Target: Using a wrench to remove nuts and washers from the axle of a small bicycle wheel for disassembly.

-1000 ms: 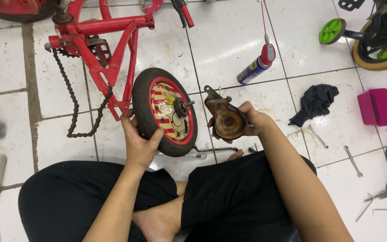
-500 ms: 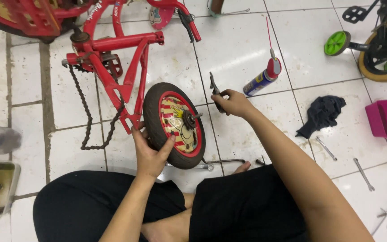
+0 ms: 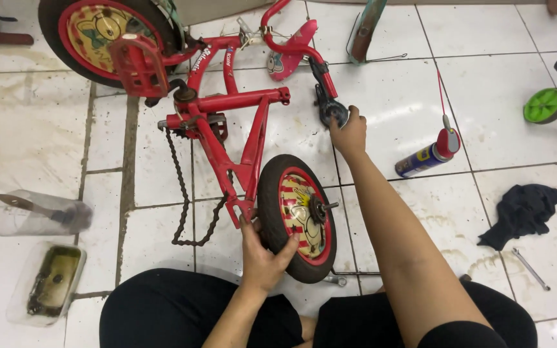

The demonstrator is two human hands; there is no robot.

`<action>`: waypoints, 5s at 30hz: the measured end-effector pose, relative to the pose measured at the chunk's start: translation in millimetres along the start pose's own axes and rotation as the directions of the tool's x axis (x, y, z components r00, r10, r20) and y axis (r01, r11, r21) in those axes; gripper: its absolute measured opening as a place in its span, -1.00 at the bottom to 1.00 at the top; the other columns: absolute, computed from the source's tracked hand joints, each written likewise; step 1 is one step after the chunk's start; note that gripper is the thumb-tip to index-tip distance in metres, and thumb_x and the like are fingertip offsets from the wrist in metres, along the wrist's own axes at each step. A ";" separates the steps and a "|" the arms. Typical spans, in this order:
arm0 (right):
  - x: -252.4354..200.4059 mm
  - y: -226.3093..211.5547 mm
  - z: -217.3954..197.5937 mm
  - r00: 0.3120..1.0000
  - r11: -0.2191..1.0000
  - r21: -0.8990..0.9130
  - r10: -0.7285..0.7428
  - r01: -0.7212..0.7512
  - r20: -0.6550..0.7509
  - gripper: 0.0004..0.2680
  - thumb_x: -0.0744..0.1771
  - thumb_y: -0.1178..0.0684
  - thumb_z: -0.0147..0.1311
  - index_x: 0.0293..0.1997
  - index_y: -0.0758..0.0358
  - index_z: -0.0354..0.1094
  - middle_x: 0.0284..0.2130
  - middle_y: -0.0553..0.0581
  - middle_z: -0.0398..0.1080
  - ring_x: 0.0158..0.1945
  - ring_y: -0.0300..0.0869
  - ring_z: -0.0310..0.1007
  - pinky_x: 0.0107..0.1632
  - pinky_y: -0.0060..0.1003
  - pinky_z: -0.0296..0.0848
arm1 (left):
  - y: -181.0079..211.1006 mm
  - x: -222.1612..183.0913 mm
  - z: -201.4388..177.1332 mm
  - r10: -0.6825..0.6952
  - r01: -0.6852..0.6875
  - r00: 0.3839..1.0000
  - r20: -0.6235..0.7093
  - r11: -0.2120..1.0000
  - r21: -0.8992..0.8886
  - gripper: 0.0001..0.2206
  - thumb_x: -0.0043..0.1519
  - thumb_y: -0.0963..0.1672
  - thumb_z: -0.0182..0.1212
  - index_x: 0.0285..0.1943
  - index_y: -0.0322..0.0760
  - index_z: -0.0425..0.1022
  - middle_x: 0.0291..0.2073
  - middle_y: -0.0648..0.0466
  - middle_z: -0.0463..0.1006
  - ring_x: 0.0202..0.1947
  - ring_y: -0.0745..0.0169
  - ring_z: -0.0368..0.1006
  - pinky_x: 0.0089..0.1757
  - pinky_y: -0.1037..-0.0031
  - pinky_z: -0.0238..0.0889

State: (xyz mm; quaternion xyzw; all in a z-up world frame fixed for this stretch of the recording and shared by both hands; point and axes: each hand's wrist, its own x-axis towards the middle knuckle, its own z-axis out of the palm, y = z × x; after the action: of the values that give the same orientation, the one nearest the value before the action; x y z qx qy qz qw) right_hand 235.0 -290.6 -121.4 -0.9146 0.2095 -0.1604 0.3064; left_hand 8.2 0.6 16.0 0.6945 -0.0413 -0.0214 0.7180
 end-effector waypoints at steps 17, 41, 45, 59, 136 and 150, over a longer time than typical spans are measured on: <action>-241.6 49.3 -140.9 0.486 0.382 -0.566 0.292 0.731 0.824 -0.88 0.26 0.02 0.09 -0.30 0.07 0.58 -0.51 0.11 0.53 -0.38 -0.07 0.57 -0.26 -0.09 0.52 | 21.6 10.9 36.7 -0.261 0.273 0.960 0.097 0.953 -0.131 -0.22 -0.04 -0.04 0.56 0.18 -0.30 -0.01 -0.06 -0.20 0.46 -0.09 -0.28 0.54 -0.21 0.15 0.56; -353.9 -72.5 -115.1 0.364 0.504 -0.019 -0.595 0.863 0.717 -0.47 0.05 -0.16 0.16 0.08 0.19 0.28 -0.36 0.09 0.42 -0.26 -0.06 0.50 -0.30 -0.29 0.55 | 19.7 -8.3 -11.0 -0.210 0.192 0.974 0.085 0.965 0.177 -0.28 -0.17 -0.14 0.50 0.15 -0.27 0.13 -0.23 -0.12 0.60 -0.25 -0.13 0.60 -0.29 0.22 0.56; -341.5 -118.1 -178.6 0.368 0.703 0.259 -0.606 0.662 0.705 -0.84 0.41 0.11 -0.10 0.08 0.19 0.31 -0.37 0.15 0.45 -0.26 0.01 0.53 -0.30 -0.19 0.57 | 20.8 -7.0 -11.6 -0.194 0.179 0.979 0.067 0.967 0.181 -0.29 -0.18 -0.16 0.51 0.15 -0.28 0.17 -0.26 -0.11 0.60 -0.28 -0.06 0.59 -0.31 0.24 0.55; -195.4 -75.4 -253.6 0.831 0.904 0.335 0.037 -0.264 0.555 -0.72 0.40 0.07 -0.07 0.26 0.24 0.35 -0.55 0.06 0.30 -0.52 -0.26 0.27 -0.45 -0.40 0.34 | 26.3 -19.8 12.9 -0.245 0.245 0.969 -0.009 0.968 -0.048 -0.18 -0.21 -0.16 0.66 0.17 -0.34 0.12 -0.26 -0.09 0.55 -0.34 0.09 0.55 -0.39 0.48 0.52; -202.6 -59.8 -282.6 0.668 0.973 0.101 0.064 -0.205 0.742 -0.64 0.36 0.07 -0.04 0.36 0.15 0.29 -0.83 0.17 0.30 -0.66 -0.18 0.11 -0.51 -0.32 0.11 | -1.6 -26.0 26.5 -0.128 0.126 0.990 -0.067 0.991 -0.041 -0.15 -0.13 -0.11 0.62 0.20 -0.30 -0.03 -0.16 -0.13 0.53 -0.16 0.02 0.54 -0.24 0.29 0.51; -197.5 -70.1 -294.6 0.617 0.975 0.057 0.090 -0.215 0.781 -0.65 0.35 0.07 -0.01 0.32 0.17 0.35 -0.86 0.21 0.33 -0.68 -0.16 0.11 -0.52 -0.27 0.14 | -3.4 -25.1 30.8 -0.089 0.086 0.993 -0.082 0.996 -0.038 -0.15 -0.13 -0.12 0.61 0.21 -0.32 -0.03 -0.17 -0.13 0.55 -0.16 0.00 0.55 -0.26 0.31 0.53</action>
State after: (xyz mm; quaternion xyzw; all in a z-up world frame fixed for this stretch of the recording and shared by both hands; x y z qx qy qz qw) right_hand -39.3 -290.0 114.1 -0.8485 0.1225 0.2594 0.4447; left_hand -19.4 -28.0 12.9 0.6835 0.0196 -0.0246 0.7293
